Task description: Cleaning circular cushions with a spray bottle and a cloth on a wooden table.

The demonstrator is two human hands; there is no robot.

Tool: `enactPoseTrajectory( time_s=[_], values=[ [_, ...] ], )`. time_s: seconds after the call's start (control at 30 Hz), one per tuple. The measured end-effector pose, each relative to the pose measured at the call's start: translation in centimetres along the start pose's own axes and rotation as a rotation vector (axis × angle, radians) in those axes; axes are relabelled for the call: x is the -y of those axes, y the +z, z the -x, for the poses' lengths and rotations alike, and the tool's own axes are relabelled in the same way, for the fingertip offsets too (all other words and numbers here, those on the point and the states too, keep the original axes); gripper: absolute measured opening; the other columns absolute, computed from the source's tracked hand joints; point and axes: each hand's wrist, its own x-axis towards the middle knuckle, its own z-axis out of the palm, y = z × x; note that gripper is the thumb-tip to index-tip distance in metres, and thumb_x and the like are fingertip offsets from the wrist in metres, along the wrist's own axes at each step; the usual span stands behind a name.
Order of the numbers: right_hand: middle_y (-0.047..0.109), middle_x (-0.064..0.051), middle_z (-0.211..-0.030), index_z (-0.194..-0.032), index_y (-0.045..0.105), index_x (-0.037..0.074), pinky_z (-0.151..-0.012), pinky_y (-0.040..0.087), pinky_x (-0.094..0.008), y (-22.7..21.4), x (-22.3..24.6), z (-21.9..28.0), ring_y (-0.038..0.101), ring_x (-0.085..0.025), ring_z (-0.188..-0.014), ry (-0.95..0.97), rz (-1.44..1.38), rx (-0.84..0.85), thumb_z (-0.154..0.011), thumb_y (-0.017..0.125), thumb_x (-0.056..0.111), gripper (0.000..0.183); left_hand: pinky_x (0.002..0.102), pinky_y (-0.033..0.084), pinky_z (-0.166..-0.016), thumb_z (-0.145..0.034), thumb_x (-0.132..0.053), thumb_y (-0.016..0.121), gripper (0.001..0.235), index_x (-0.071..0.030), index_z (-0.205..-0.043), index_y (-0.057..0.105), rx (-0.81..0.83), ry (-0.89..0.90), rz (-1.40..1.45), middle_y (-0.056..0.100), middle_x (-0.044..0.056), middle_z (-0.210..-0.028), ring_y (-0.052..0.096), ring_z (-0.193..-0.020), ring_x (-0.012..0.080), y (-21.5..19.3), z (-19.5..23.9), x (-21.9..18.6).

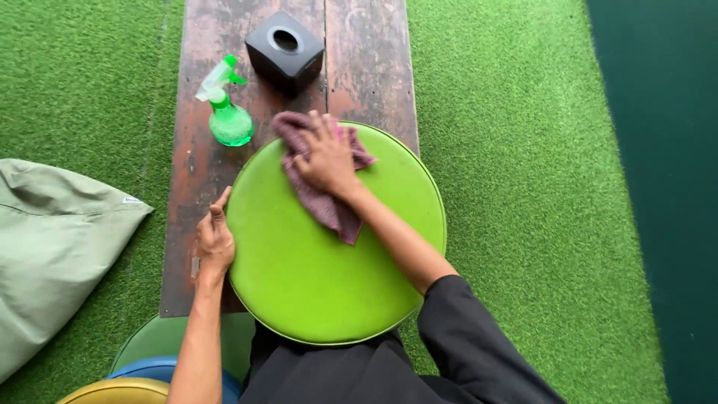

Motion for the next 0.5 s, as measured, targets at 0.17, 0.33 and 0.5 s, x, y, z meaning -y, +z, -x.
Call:
enactPoseTrajectory(
  time_s=[0.17,0.33,0.5],
  values=[
    [0.032,-0.010,-0.164,-0.139,0.059,0.027,-0.119,0.021,-0.068,2.3,-0.5,-0.5,0.031,-0.042,-0.150,0.280,0.041,0.150,-0.085,0.058,0.056,0.061,0.050,0.047,-0.074,-0.111,-0.063,0.021,0.069,-0.023,-0.149,0.062,-0.003,0.064,0.006,0.070,0.027,-0.089,0.060,-0.075,0.0317,0.1,0.6,-1.1],
    [0.046,-0.011,-0.152,-0.135,0.060,0.023,-0.116,0.030,-0.066,-5.1,10.3,4.8,0.042,-0.041,-0.142,-0.167,-0.116,0.175,-0.077,0.060,0.050,0.064,0.053,0.049,-0.078,-0.113,-0.056,0.023,0.062,-0.026,-0.148,0.064,0.007,0.082,0.024,0.070,0.027,-0.093,0.064,-0.081,0.0371,-0.5,0.4,-3.0],
    [0.038,-0.013,-0.163,-0.142,0.053,0.025,-0.119,0.030,-0.070,-6.7,12.3,15.3,0.034,-0.043,-0.152,-0.476,-0.341,0.395,-0.076,0.054,0.051,0.071,0.043,0.049,-0.065,-0.114,-0.039,0.034,0.048,-0.023,-0.149,0.063,0.014,0.085,0.023,0.060,0.017,-0.070,0.059,-0.074,0.0245,-0.5,0.5,-3.0]
  ],
)
